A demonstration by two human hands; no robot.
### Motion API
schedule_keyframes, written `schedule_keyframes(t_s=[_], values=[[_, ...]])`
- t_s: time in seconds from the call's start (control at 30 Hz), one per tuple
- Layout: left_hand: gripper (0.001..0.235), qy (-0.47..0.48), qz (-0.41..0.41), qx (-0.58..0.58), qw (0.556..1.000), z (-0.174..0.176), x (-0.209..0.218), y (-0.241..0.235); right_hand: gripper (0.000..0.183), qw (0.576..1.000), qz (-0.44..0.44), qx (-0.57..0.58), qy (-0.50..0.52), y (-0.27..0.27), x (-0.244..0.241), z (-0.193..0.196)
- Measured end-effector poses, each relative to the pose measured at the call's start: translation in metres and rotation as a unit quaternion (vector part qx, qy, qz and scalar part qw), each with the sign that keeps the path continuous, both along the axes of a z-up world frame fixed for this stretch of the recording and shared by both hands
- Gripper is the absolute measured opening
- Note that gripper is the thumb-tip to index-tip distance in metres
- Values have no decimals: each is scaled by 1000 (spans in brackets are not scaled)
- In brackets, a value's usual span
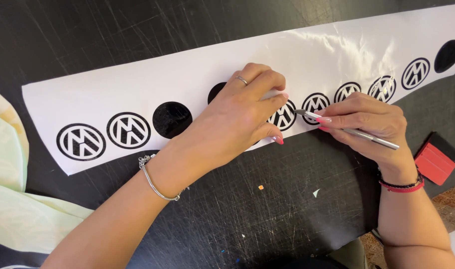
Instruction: Using a craft knife to remove excess vinyl material from a sheet of printed logo stickers.
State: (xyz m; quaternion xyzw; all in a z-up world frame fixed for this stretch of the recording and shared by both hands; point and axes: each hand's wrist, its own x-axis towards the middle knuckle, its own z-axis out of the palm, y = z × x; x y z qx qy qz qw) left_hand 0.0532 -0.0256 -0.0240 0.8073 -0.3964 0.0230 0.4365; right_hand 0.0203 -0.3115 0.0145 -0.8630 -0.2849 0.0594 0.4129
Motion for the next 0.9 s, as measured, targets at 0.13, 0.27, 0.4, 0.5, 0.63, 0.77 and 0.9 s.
schedule_keyframes(t_s=[0.13, 0.27, 0.4, 0.5, 0.63, 0.77, 0.9], values=[[50, -2, 0, 2, 1000, 1, 0, 0, 14, 1000, 5, 1, -2, -2, 0, -1], [47, -3, 2, 4, 1000, 1, 0, 0, 14, 1000, 7, 7, -2, -1, 0, -1], [52, -17, -1, 9, 1000, -1, -1, 0, 14, 1000, 12, 1, -3, -1, 1, -1], [55, -49, 1, 22, 999, 0, -2, 0, 12, 1000, 13, -4, -4, -1, 1, 0], [54, -81, 8, 47, 996, 3, -4, -1, 14, 1000, 13, -5, -2, 1, 1, 2], [59, -162, 36, 111, 980, 5, -6, -4, 15, 1000, 12, -5, -3, 0, 2, 0], [62, -225, 55, 149, 961, 6, -12, -8, 14, 1000, 15, -1, -9, 0, 0, -1]])
